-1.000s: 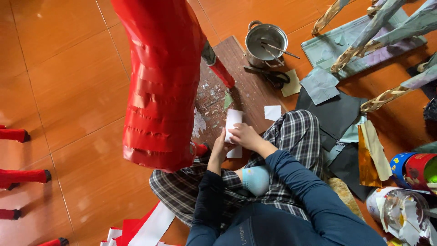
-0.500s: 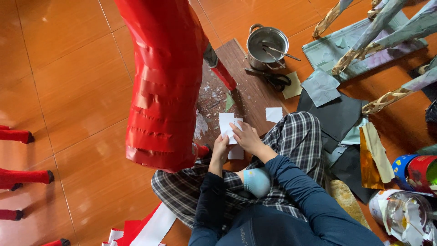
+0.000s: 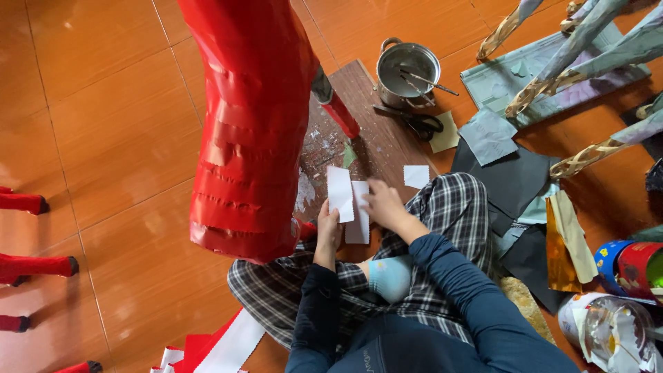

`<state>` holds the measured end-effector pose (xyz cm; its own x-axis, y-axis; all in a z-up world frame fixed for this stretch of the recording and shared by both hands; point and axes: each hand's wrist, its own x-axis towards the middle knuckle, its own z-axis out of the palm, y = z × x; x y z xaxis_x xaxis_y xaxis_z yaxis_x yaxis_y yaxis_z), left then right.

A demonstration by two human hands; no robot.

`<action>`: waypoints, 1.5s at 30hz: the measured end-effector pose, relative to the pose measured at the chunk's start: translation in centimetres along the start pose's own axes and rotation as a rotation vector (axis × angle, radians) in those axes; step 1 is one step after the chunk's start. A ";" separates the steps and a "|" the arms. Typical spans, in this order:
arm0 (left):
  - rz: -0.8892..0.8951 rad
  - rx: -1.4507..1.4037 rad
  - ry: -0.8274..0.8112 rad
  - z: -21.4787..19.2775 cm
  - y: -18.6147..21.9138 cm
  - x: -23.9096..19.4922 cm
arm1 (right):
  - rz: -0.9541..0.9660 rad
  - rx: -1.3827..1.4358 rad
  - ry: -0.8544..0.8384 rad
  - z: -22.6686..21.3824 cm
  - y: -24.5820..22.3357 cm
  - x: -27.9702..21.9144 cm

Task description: Decorating a red paper-mache animal model by cutting and applying white paper strips.

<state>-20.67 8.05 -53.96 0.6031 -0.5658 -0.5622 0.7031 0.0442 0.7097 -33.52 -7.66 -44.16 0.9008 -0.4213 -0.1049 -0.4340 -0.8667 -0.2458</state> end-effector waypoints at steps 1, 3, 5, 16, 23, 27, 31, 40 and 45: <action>-0.014 0.007 0.038 0.1 0.3 -0.1 | 0.009 -0.007 0.114 -0.5 0.9 0.6; -0.031 0.011 0.079 -0.1 0.2 0.3 | 0.018 -0.015 0.223 -0.6 3.9 3.0; -0.097 0.079 0.120 -0.8 -0.8 0.8 | -0.060 -0.072 0.373 0.7 7.8 6.0; -0.154 0.119 0.165 -0.5 -0.9 1.7 | 0.368 -0.307 0.480 -4.0 23.5 19.6; -0.183 0.176 0.181 0.8 0.0 1.2 | 0.501 -0.035 0.223 -8.3 19.4 15.3; -0.167 0.223 0.231 0.7 -0.4 1.1 | 0.474 0.220 0.321 -5.9 18.3 12.1; -0.099 0.330 0.277 -0.7 -1.9 2.1 | 0.556 0.872 0.422 -1.6 19.4 12.3; 0.323 0.352 0.222 2.5 1.8 -1.3 | 0.645 1.488 0.301 1.0 19.0 13.3; 0.167 0.344 0.275 0.3 -0.5 1.5 | 0.597 1.659 0.335 -6.0 13.3 9.1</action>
<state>-20.21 6.94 -55.03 0.8071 -0.3331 -0.4875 0.4508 -0.1855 0.8731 -31.23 -24.64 -42.58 0.5112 -0.7583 -0.4044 -0.0120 0.4642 -0.8856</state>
